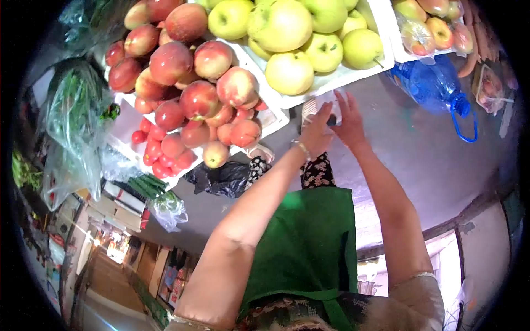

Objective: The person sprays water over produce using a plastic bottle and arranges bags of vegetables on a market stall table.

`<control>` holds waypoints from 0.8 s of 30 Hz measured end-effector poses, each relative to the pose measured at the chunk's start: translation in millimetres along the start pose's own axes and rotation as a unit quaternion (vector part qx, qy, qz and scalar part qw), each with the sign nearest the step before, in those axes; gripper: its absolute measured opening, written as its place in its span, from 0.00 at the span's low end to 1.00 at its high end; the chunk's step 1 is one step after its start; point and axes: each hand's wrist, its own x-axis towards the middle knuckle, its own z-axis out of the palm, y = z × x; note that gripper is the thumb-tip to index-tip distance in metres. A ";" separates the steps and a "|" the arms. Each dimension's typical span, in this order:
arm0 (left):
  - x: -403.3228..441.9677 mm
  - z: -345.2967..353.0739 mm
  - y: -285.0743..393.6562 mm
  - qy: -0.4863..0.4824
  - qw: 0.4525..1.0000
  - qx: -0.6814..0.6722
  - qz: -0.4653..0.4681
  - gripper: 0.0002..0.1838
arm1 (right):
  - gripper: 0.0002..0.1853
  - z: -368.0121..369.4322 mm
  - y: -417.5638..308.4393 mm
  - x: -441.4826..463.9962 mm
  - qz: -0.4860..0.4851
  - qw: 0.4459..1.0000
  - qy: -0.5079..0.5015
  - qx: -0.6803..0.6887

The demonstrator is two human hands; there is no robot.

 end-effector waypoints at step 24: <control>-135.8 -43.3 211.9 -0.203 0.954 -0.219 -0.005 0.53 | 0.41 -317.3 -160.9 -99.4 0.091 0.880 -0.174 0.432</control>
